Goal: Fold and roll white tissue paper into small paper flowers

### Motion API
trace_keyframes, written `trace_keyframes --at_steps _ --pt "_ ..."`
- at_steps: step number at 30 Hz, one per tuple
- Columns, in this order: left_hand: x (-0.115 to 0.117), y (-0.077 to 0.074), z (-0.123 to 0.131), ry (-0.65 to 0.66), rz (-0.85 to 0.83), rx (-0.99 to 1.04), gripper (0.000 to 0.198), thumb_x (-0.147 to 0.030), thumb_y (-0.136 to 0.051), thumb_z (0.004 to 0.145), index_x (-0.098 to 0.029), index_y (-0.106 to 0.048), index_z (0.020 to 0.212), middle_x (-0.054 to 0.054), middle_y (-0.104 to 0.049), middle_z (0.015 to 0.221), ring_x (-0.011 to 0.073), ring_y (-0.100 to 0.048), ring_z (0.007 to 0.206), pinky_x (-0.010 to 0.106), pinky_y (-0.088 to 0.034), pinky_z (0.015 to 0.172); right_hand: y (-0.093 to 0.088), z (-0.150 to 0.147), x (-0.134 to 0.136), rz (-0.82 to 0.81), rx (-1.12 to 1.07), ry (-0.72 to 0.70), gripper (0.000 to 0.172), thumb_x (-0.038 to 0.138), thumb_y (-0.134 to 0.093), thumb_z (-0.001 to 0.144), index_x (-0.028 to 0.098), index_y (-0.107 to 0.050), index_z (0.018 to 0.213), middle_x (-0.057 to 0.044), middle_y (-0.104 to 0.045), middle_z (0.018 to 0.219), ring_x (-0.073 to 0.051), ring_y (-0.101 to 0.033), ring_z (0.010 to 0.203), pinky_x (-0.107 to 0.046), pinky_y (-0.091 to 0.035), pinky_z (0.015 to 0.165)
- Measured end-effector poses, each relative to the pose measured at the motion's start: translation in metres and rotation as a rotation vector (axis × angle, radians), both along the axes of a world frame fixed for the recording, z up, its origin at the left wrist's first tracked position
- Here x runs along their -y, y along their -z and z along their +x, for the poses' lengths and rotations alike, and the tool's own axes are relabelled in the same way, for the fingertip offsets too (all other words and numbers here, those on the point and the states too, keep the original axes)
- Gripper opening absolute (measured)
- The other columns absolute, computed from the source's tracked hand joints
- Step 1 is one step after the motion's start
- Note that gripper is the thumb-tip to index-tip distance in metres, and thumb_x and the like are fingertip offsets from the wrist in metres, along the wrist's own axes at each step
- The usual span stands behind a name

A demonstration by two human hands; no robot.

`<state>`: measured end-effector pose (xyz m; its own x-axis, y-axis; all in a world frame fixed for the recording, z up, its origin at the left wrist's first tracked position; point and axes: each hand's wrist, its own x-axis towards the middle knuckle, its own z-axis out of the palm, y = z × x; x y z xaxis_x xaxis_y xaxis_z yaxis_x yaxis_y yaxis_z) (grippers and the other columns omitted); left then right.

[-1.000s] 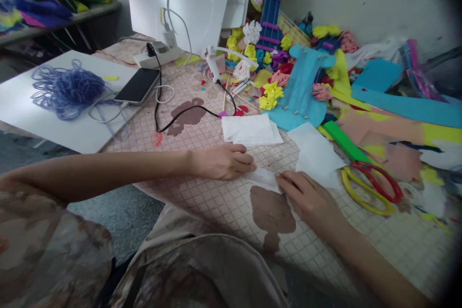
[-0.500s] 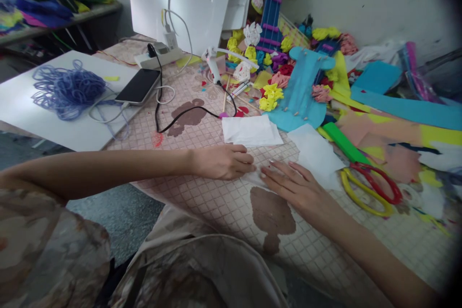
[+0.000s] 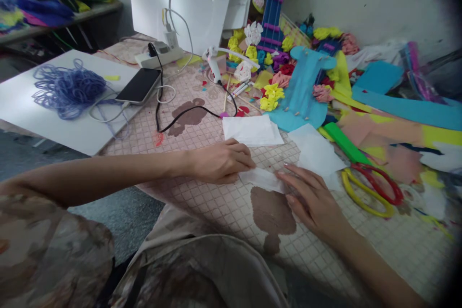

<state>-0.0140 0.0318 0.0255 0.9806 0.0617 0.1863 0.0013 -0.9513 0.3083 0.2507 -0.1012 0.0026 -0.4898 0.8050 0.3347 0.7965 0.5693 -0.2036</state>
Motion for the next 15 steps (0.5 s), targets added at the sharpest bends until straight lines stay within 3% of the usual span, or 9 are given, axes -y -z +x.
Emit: trace_keyframes --at_steps 6,11,15 --pt "0.013 0.009 -0.003 -0.123 0.091 0.068 0.033 -0.041 -0.048 0.091 -0.015 -0.062 0.105 0.012 -0.060 0.118 0.0251 -0.050 0.111 0.040 -0.037 0.096 0.006 -0.013 0.006 -0.029 -0.114 0.082 0.007 0.021 -0.055 0.088 0.022 -0.050 0.093 -0.008 -0.060 0.124 -0.027 -0.044 0.126 -0.048 -0.043 0.098" --pt "0.020 0.012 0.000 -0.199 0.117 0.059 0.030 -0.041 -0.049 0.091 -0.015 -0.060 0.100 0.011 -0.061 0.108 0.0230 -0.052 0.102 0.038 -0.039 0.090 0.008 -0.017 0.009 -0.063 -0.113 0.120 0.004 0.019 -0.051 0.089 0.023 -0.050 0.090 -0.006 -0.059 0.126 -0.027 -0.043 0.127 -0.048 -0.043 0.097" --pt "0.024 0.015 0.004 -0.286 0.007 0.111 0.021 -0.032 -0.054 0.088 -0.014 -0.056 0.098 0.010 -0.061 0.105 0.0215 -0.052 0.100 0.036 -0.040 0.090 0.006 -0.019 0.009 -0.075 -0.126 0.137 0.005 0.019 -0.050 0.090 0.023 -0.052 0.090 -0.006 -0.060 0.124 -0.026 -0.044 0.126 -0.048 -0.043 0.097"
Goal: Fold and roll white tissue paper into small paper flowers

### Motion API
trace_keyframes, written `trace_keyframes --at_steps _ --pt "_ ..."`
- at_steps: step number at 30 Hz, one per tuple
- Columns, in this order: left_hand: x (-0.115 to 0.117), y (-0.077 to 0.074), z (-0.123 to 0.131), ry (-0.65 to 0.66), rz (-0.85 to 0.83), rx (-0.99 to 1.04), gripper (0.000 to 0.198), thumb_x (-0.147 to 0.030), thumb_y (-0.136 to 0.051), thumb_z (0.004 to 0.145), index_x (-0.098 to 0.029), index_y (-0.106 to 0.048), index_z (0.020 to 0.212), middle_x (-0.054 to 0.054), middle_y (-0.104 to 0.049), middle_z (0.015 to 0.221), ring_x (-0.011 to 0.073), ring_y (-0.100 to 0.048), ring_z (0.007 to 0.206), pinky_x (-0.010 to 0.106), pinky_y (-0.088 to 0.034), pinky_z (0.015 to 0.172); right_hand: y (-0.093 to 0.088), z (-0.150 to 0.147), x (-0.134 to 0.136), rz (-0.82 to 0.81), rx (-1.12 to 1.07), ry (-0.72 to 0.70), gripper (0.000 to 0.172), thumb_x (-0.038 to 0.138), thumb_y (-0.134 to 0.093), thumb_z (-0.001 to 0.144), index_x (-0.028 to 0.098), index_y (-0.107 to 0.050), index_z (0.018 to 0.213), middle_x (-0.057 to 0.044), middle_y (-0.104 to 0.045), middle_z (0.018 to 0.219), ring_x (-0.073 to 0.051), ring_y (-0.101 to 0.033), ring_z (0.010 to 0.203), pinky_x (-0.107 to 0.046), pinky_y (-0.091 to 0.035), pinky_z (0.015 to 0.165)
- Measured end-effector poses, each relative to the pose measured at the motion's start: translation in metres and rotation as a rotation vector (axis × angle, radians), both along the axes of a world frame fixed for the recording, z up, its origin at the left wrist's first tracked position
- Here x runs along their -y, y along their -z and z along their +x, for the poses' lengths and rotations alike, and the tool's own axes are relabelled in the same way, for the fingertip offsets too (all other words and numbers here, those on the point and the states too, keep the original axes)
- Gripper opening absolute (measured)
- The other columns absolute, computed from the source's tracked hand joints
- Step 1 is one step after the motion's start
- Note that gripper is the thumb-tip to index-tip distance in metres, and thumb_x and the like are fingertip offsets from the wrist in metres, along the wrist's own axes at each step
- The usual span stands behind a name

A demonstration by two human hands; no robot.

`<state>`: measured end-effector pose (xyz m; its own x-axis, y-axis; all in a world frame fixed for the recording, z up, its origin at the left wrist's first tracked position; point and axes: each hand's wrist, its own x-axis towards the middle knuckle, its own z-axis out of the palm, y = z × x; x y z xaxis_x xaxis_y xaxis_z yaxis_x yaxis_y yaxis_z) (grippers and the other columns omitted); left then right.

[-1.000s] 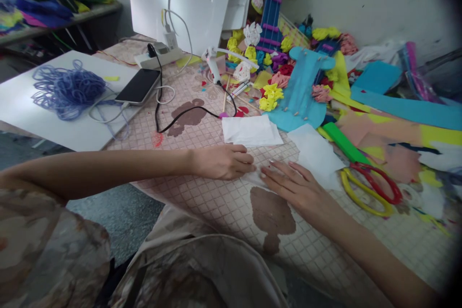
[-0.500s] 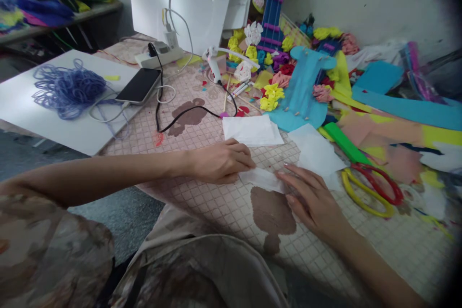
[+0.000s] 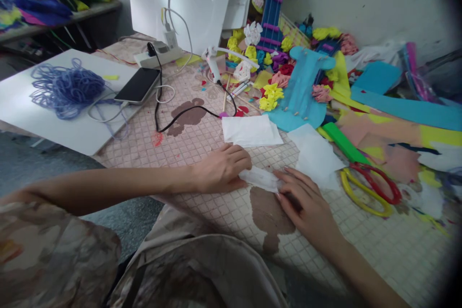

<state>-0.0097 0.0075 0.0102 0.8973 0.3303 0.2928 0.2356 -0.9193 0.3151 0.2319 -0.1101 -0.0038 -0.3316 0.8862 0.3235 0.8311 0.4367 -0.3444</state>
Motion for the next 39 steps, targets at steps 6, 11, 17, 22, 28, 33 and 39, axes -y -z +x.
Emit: trace_keyframes --at_steps 6,11,17,22,28,33,39 --pt "0.004 0.003 0.002 -0.050 -0.134 0.054 0.008 -0.023 -0.058 0.084 -0.015 -0.057 0.083 0.008 -0.059 0.107 0.0192 -0.052 0.100 0.034 -0.041 0.089 -0.001 -0.004 -0.001 -0.031 -0.045 0.050 0.006 0.021 -0.049 0.090 0.023 -0.052 0.086 -0.007 -0.062 0.120 -0.027 -0.047 0.123 -0.050 -0.042 0.097" --pt "0.004 0.000 0.004 -0.082 -0.198 0.046 0.007 -0.020 -0.057 0.084 -0.015 -0.060 0.080 0.007 -0.060 0.107 0.0189 -0.053 0.100 0.035 -0.042 0.091 -0.003 -0.008 -0.003 -0.036 -0.092 0.072 0.009 0.017 -0.049 0.089 0.023 -0.051 0.082 -0.007 -0.062 0.117 -0.026 -0.049 0.119 -0.050 -0.042 0.096" --pt "0.003 0.002 0.007 -0.132 -0.217 0.051 0.008 -0.019 -0.058 0.081 -0.015 -0.062 0.076 0.006 -0.062 0.105 0.0183 -0.054 0.099 0.035 -0.043 0.091 -0.005 -0.012 -0.005 -0.035 -0.126 0.116 0.011 0.016 -0.050 0.086 0.023 -0.051 0.077 -0.007 -0.063 0.112 -0.027 -0.053 0.112 -0.050 -0.044 0.092" --pt "0.003 0.004 0.010 -0.165 -0.234 0.069 0.006 -0.017 -0.062 0.075 -0.015 -0.061 0.070 0.005 -0.063 0.102 0.0185 -0.055 0.097 0.034 -0.043 0.088 -0.002 -0.014 -0.004 -0.032 -0.125 0.142 0.011 0.016 -0.051 0.084 0.023 -0.050 0.077 -0.006 -0.063 0.114 -0.027 -0.052 0.114 -0.051 -0.043 0.094" --pt "0.005 0.005 0.010 -0.197 -0.247 0.074 0.012 -0.014 -0.059 0.074 -0.016 -0.057 0.085 0.005 -0.062 0.098 0.0198 -0.053 0.096 0.034 -0.041 0.087 0.001 -0.014 -0.003 -0.015 -0.136 0.143 0.009 0.014 -0.052 0.084 0.023 -0.050 0.082 -0.007 -0.062 0.114 -0.027 -0.051 0.113 -0.050 -0.042 0.094" --pt "0.005 0.006 0.010 -0.179 -0.284 0.091 0.014 -0.012 -0.058 0.075 -0.017 -0.059 0.088 0.004 -0.061 0.101 0.0199 -0.052 0.100 0.035 -0.039 0.090 -0.001 -0.014 -0.004 -0.023 -0.145 0.145 0.010 0.017 -0.051 0.086 0.024 -0.052 0.093 -0.008 -0.060 0.115 -0.027 -0.051 0.112 -0.049 -0.041 0.093" --pt "0.004 0.008 0.010 -0.148 -0.314 0.116 0.011 -0.013 -0.059 0.079 -0.020 -0.067 0.082 0.003 -0.061 0.105 0.0196 -0.052 0.103 0.036 -0.035 0.092 -0.002 -0.018 -0.007 -0.010 -0.140 0.196 0.002 0.022 -0.054 0.088 0.023 -0.055 0.087 -0.006 -0.062 0.108 -0.025 -0.054 0.104 -0.045 -0.043 0.089"
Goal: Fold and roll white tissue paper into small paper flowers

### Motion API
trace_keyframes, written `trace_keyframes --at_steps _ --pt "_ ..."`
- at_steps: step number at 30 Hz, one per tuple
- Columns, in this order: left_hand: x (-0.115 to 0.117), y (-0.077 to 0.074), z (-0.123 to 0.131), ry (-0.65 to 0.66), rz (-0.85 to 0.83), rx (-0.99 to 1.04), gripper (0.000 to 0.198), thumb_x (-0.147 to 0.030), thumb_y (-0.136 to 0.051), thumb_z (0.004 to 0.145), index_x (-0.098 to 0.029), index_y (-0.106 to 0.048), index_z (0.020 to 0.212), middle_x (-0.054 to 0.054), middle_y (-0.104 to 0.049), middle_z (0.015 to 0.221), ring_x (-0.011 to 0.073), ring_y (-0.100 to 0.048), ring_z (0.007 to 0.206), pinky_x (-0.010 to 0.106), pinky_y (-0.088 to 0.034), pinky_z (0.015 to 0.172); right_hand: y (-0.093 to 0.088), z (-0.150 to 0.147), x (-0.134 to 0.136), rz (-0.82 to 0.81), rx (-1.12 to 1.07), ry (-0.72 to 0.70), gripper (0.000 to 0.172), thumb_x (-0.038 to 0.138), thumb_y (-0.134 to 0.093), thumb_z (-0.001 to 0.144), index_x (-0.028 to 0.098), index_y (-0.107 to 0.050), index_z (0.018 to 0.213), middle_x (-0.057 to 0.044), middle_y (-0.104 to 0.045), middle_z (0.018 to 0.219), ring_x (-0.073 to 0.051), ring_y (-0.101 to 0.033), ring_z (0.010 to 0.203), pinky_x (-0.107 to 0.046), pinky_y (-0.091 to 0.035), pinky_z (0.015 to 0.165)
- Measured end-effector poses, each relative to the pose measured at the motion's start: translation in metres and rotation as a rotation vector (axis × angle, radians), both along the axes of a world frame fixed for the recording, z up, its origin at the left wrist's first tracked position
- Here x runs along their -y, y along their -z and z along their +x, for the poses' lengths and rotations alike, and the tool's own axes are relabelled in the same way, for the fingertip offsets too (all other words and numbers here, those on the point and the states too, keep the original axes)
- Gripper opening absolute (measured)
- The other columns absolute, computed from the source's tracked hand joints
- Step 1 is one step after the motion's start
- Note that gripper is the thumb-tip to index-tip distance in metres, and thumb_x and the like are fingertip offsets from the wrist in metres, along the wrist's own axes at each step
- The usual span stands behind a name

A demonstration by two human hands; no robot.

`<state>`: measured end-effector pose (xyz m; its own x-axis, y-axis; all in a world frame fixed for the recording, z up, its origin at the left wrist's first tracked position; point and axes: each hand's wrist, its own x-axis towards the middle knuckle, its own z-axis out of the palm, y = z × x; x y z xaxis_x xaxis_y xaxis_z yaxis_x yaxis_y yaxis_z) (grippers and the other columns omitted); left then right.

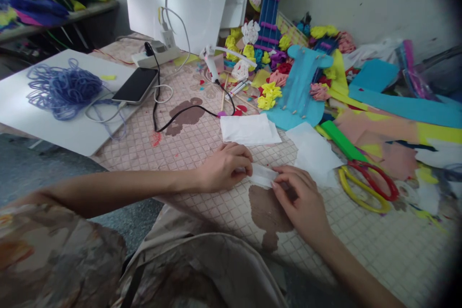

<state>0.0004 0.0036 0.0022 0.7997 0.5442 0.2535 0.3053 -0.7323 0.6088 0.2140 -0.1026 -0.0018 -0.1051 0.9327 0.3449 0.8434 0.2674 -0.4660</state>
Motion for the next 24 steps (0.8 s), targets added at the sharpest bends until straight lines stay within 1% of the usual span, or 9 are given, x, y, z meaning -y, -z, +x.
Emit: trace_keyframes --at_steps 3,8,10,13,17,19,21,24 --pt "-0.001 0.000 -0.001 0.003 -0.010 0.001 0.010 -0.013 -0.059 0.079 -0.020 -0.067 0.082 0.002 -0.061 0.105 0.0193 -0.052 0.103 0.035 -0.035 0.092 0.003 0.000 -0.002 0.003 0.033 0.021 0.003 0.020 -0.055 0.086 0.023 -0.054 0.085 -0.006 -0.063 0.107 -0.025 -0.054 0.103 -0.045 -0.042 0.089" --pt "0.000 -0.004 -0.001 -0.008 -0.029 -0.034 0.016 -0.011 -0.059 0.077 -0.019 -0.065 0.089 0.003 -0.062 0.105 0.0192 -0.052 0.104 0.034 -0.035 0.093 0.005 0.000 0.000 0.023 0.030 0.015 0.006 0.019 -0.053 0.086 0.022 -0.052 0.091 -0.007 -0.061 0.111 -0.025 -0.052 0.106 -0.045 -0.040 0.091" --pt "0.001 -0.005 0.000 -0.013 -0.023 -0.037 0.015 -0.011 -0.059 0.076 -0.020 -0.066 0.086 0.002 -0.062 0.104 0.0186 -0.052 0.103 0.034 -0.035 0.093 0.004 -0.001 0.000 0.015 0.040 0.014 0.005 0.018 -0.051 0.086 0.022 -0.053 0.090 -0.007 -0.060 0.112 -0.025 -0.052 0.106 -0.044 -0.040 0.091" --pt "0.002 -0.004 0.001 -0.017 -0.014 -0.032 0.015 -0.010 -0.058 0.075 -0.020 -0.067 0.081 0.001 -0.062 0.103 0.0180 -0.052 0.102 0.034 -0.035 0.093 0.003 -0.007 -0.002 0.011 0.042 0.053 0.001 0.022 -0.053 0.086 0.022 -0.053 0.086 -0.006 -0.061 0.109 -0.024 -0.053 0.104 -0.043 -0.039 0.090" --pt "0.002 -0.003 0.001 -0.023 -0.005 -0.031 0.015 -0.010 -0.058 0.074 -0.020 -0.068 0.081 0.002 -0.062 0.103 0.0185 -0.052 0.101 0.034 -0.035 0.092 0.004 -0.016 -0.007 0.037 0.103 0.144 0.014 0.031 -0.062 0.082 0.022 -0.052 0.080 -0.005 -0.062 0.103 -0.027 -0.053 0.099 -0.044 -0.039 0.085" --pt "0.001 -0.004 0.001 -0.021 -0.007 -0.038 0.015 -0.010 -0.058 0.074 -0.020 -0.068 0.082 0.002 -0.063 0.103 0.0187 -0.052 0.101 0.034 -0.035 0.092 0.005 -0.018 -0.009 0.043 0.144 0.172 0.018 0.033 -0.066 0.079 0.022 -0.051 0.079 -0.005 -0.062 0.102 -0.028 -0.053 0.099 -0.044 -0.038 0.084" --pt "0.001 -0.004 0.001 -0.011 -0.011 -0.040 0.014 -0.011 -0.058 0.075 -0.020 -0.067 0.081 0.002 -0.062 0.103 0.0186 -0.052 0.102 0.034 -0.035 0.092 0.006 -0.016 -0.008 0.039 0.139 0.170 0.018 0.031 -0.066 0.079 0.022 -0.051 0.080 -0.006 -0.061 0.103 -0.029 -0.052 0.099 -0.045 -0.038 0.084" --pt "0.000 -0.004 0.000 0.008 -0.020 -0.040 0.014 -0.011 -0.057 0.077 -0.019 -0.064 0.086 0.002 -0.062 0.104 0.0189 -0.052 0.103 0.034 -0.035 0.092 0.007 -0.011 -0.005 0.036 0.054 0.128 0.013 0.026 -0.061 0.083 0.022 -0.050 0.086 -0.007 -0.061 0.106 -0.027 -0.052 0.101 -0.045 -0.040 0.087"
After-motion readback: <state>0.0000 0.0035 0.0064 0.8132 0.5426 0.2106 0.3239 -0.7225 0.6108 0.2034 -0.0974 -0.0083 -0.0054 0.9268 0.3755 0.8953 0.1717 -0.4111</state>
